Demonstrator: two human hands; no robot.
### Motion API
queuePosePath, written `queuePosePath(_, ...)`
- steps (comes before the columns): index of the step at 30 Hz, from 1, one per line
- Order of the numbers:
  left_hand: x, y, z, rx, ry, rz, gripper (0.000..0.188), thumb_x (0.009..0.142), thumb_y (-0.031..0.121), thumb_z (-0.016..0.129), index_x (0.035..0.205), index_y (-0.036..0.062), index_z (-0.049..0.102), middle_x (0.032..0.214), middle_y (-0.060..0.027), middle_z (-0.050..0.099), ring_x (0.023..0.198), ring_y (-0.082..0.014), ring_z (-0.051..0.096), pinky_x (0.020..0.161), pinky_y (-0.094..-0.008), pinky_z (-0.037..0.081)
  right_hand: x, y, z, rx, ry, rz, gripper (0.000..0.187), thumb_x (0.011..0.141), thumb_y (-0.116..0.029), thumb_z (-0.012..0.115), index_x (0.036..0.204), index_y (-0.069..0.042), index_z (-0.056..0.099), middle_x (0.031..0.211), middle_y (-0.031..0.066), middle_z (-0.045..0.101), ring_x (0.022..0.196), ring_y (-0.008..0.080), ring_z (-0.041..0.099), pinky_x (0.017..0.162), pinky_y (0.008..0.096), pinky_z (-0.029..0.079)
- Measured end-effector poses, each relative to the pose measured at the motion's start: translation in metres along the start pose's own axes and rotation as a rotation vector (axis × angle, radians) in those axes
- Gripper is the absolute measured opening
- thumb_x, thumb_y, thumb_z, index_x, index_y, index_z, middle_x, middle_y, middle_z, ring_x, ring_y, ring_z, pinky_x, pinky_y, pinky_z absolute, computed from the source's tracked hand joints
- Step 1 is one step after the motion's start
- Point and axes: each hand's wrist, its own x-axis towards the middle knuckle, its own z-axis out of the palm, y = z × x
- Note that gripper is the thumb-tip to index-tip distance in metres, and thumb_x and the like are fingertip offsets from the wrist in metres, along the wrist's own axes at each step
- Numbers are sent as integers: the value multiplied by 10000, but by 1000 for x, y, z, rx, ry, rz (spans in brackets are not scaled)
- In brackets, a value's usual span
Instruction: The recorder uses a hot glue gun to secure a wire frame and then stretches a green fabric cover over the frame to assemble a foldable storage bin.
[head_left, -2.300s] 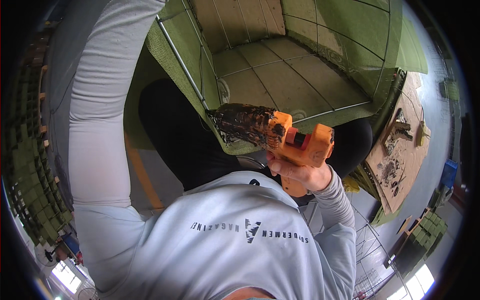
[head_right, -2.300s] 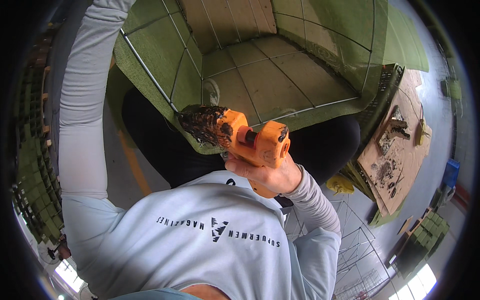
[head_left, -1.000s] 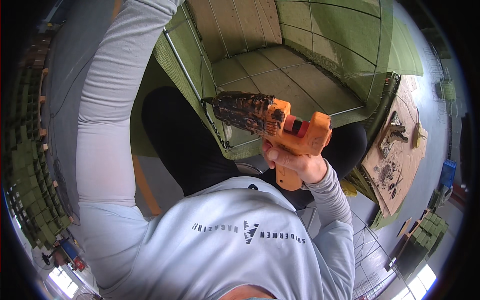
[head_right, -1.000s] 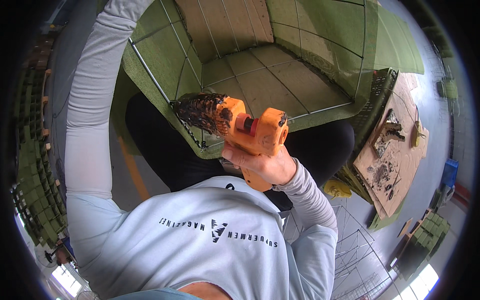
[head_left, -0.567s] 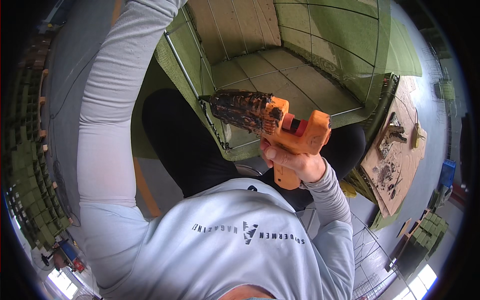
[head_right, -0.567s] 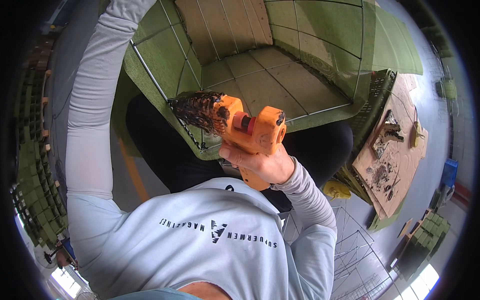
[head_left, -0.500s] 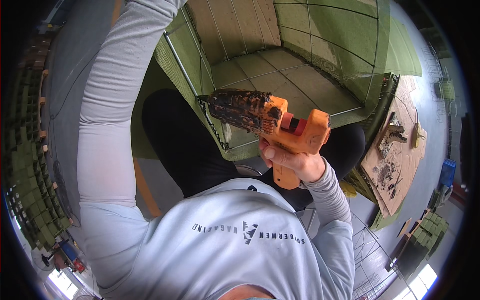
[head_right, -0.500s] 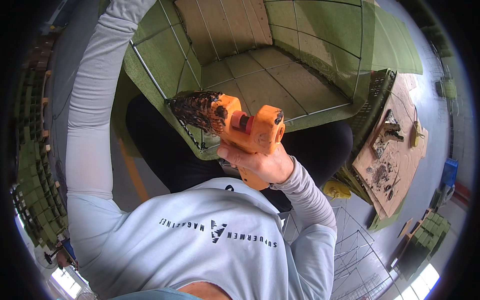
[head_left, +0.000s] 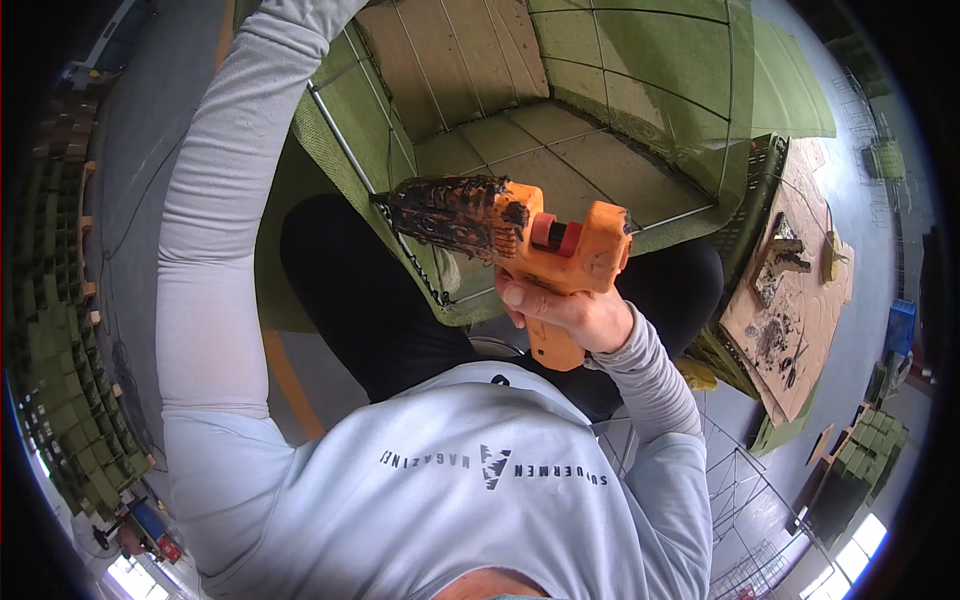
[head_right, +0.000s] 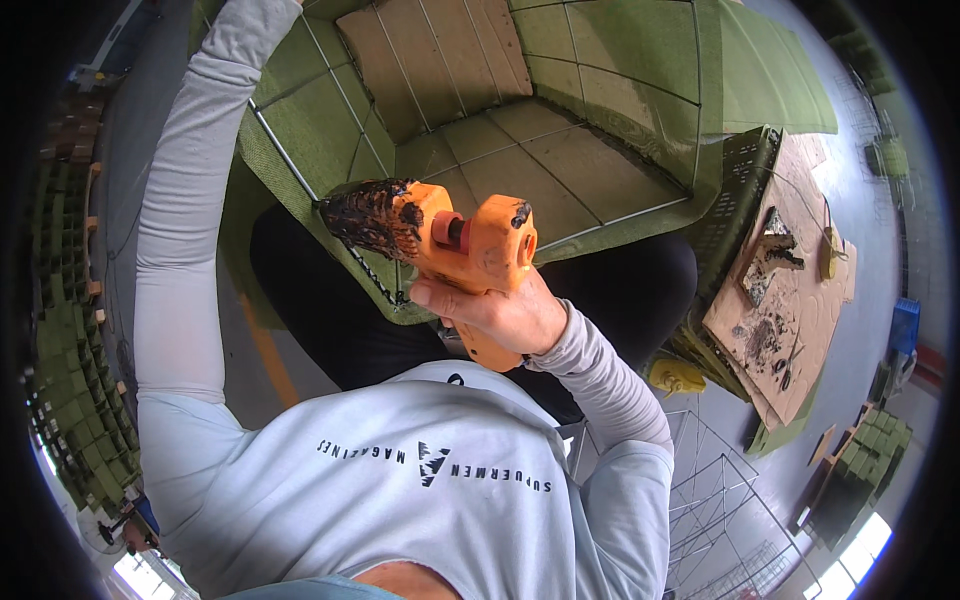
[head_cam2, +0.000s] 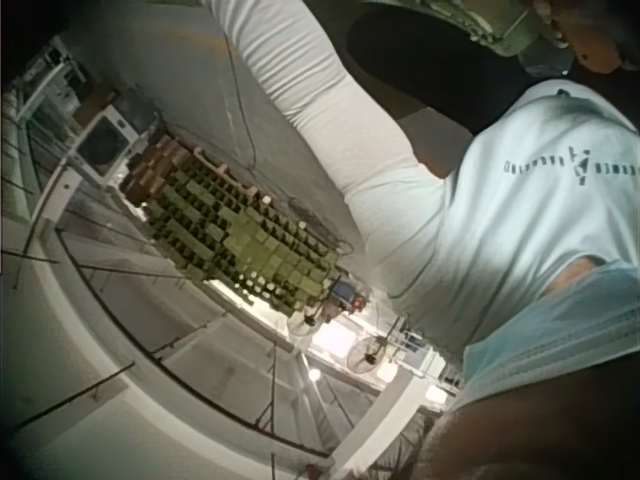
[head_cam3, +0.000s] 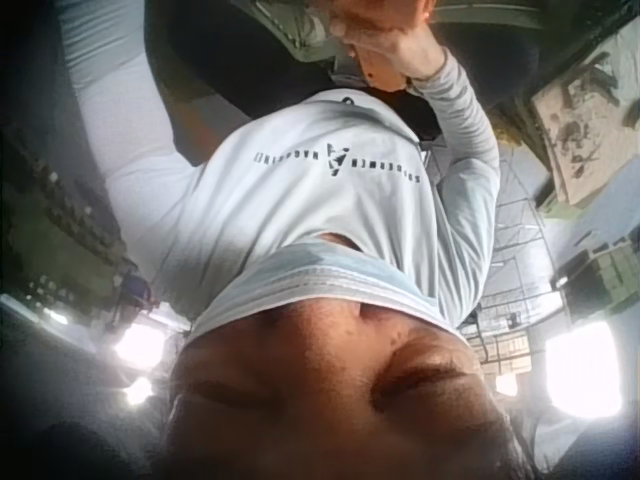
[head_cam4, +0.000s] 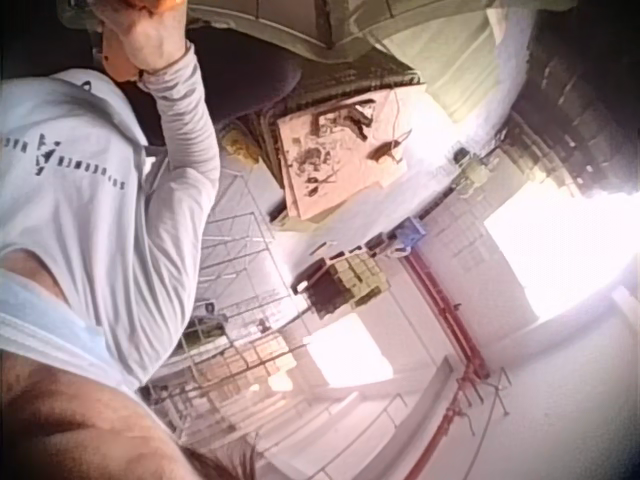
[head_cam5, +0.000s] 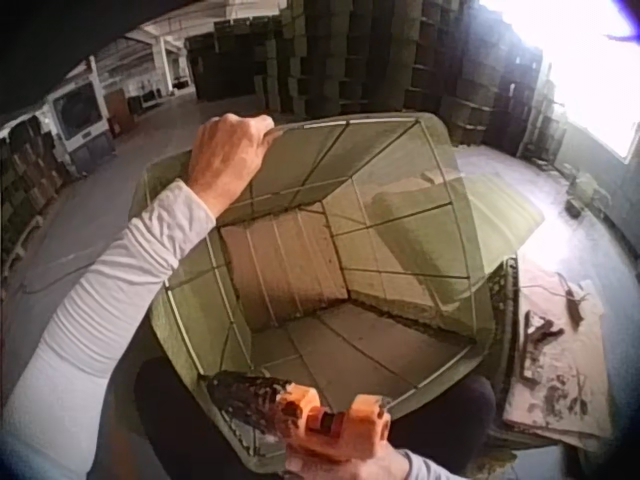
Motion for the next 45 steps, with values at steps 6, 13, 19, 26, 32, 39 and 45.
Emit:
queuePosePath(6, 1, -1, 0, -7, -10, -11, 284, 878, 255, 627, 738, 8, 617, 653, -226, 595, 632, -366, 638, 515, -424, 493, 4, -4, -2, 17, -18, 26, 256, 860, -105, 659, 1063, -30, 523, 833, 37, 546, 660, 118, 530, 585, 255, 460)
queuePosePath(13, 2, -3, 2, -24, 8, 2, 291, 884, 260, 625, 745, 4, 621, 654, -231, 590, 631, -373, 636, 508, -424, 486, -3, 4, -7, 74, -33, 48, 291, 859, -116, 674, 1090, -24, 523, 847, 45, 552, 669, 122, 542, 598, 260, 483)
queuePosePath(19, 2, -3, 2, -11, 5, 12, 331, 900, 292, 605, 736, 4, 615, 649, -231, 588, 630, -379, 630, 501, -425, 479, -13, 14, -10, 143, -27, 74, 344, 844, -77, 688, 1138, -22, 518, 918, 69, 571, 743, 152, 584, 659, 287, 520)
queuePosePath(26, 1, -4, 4, -20, 19, 17, 334, 899, 300, 604, 735, 10, 614, 650, -227, 589, 634, -379, 630, 502, -430, 476, -14, 23, -12, 163, -27, 96, 343, 852, -98, 684, 1141, -26, 516, 910, 69, 567, 737, 152, 586, 659, 286, 515)
queuePosePath(32, 2, -7, 5, 10, 31, 16, 353, 895, 323, 605, 730, 11, 611, 639, -225, 583, 624, -381, 626, 499, -433, 473, -22, 15, -5, 121, -24, 46, 178, 873, -157, 652, 955, -45, 541, 767, 7, 558, 625, 100, 552, 593, 268, 470)
queuePosePath(39, 4, -9, 7, 16, -11, -5, 407, 911, 363, 575, 709, 11, 596, 618, -225, 564, 608, -390, 613, 491, -440, 458, -24, 20, -5, 121, -48, 69, 184, 868, -142, 660, 968, -39, 545, 723, -2, 542, 609, 88, 523, 570, 258, 461)
queuePosePath(45, 4, -10, 7, 19, 5, 16, 380, 907, 335, 587, 718, 5, 599, 632, -227, 570, 610, -387, 615, 496, -437, 458, -27, 22, 0, 112, -16, 82, 189, 874, -138, 650, 995, -38, 544, 708, -5, 539, 585, 87, 514, 550, 258, 454)
